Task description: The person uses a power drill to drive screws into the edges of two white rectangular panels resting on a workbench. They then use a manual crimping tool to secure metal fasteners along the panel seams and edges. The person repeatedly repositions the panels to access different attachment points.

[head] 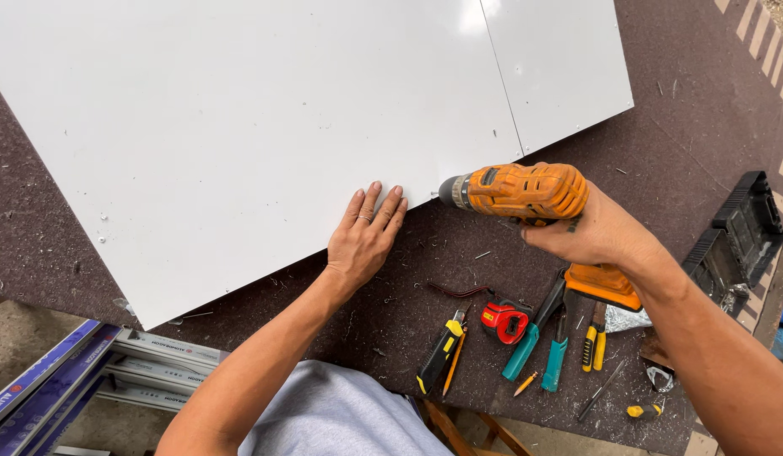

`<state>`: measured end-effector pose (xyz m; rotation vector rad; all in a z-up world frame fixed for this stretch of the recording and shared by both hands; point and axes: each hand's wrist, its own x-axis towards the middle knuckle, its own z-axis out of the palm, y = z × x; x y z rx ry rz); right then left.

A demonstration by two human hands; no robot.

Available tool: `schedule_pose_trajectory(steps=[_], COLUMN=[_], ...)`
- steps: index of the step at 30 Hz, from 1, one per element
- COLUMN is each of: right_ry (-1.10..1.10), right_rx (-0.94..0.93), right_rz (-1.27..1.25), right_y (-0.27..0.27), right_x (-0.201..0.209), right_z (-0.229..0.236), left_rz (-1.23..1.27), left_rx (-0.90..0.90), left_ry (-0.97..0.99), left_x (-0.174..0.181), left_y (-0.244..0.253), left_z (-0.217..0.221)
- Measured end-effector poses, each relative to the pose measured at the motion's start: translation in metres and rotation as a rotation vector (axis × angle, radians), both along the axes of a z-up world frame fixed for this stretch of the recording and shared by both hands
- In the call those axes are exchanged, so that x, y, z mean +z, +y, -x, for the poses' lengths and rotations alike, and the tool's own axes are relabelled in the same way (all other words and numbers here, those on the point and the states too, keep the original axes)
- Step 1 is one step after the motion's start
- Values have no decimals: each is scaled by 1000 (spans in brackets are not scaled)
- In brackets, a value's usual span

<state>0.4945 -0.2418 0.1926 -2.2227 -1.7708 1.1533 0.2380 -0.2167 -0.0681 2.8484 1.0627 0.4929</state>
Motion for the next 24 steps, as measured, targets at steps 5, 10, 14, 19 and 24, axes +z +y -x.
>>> schedule_pose_trajectory(steps=[5, 10, 14, 19, 24], right_ry=[-61, 12, 63, -95, -9], right_rx=[-32, -16, -1, -52, -53], right_rz=[34, -4, 15, 92, 57], right_y=[3, 2, 1, 9, 5], right_x=[-2, -1, 3, 2, -1], right_z=[0, 1, 3, 2, -2], left_rz=[-14, -16, -2, -5, -11], left_rx=[2, 4, -8, -6, 1], left_ry=[-1, 1, 12, 24, 28], left_x=[-2, 0, 0, -4, -4], left_y=[-2, -1, 0, 0, 0], left_z=[0, 0, 0, 0, -2])
